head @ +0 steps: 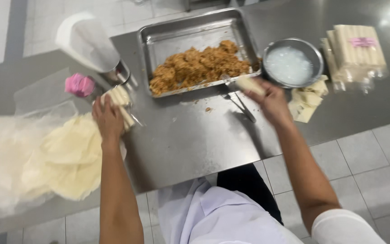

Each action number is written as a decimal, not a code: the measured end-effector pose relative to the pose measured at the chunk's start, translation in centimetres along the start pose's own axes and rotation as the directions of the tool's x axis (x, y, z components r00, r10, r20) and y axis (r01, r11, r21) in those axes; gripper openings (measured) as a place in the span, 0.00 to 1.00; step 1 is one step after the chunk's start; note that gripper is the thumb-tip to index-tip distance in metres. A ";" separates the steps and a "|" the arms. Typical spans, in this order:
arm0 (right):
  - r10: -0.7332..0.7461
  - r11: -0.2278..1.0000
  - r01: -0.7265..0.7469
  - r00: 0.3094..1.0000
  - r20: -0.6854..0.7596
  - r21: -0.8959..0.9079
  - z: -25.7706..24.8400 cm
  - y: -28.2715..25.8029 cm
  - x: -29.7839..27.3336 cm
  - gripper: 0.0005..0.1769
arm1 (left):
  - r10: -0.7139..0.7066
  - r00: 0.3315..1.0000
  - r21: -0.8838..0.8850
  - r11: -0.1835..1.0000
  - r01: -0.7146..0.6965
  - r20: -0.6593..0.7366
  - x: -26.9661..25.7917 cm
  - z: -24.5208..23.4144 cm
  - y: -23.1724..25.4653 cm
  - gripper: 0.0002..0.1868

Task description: The person places filling onto spring roll wrappers, rolls them into cylinders, and packs the finished spring rolls into plastic containers.

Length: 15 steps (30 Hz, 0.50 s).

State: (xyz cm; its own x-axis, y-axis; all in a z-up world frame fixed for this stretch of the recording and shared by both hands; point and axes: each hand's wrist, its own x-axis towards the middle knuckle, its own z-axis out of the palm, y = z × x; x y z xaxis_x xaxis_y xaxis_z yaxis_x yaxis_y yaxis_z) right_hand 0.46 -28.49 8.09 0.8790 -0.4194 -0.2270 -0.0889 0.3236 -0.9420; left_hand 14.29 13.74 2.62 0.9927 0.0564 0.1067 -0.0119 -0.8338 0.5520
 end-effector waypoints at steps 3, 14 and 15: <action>-0.330 0.727 0.222 0.943 -0.048 -0.650 -5.4 -3.2 5.5 0.29 | -0.013 0.999 0.020 1.000 0.012 0.031 -2.1 0.8 1.5 0.25; -0.409 -0.055 0.224 0.884 0.227 -0.973 -10.7 -3.8 9.0 0.20 | -0.117 0.984 -0.068 0.992 0.109 -0.133 -16.4 5.5 10.2 0.26; -0.353 0.001 0.183 0.920 0.171 -0.983 -10.6 -4.8 6.1 0.16 | 0.062 0.980 -0.110 0.990 -0.084 -0.191 -17.9 4.9 10.7 0.25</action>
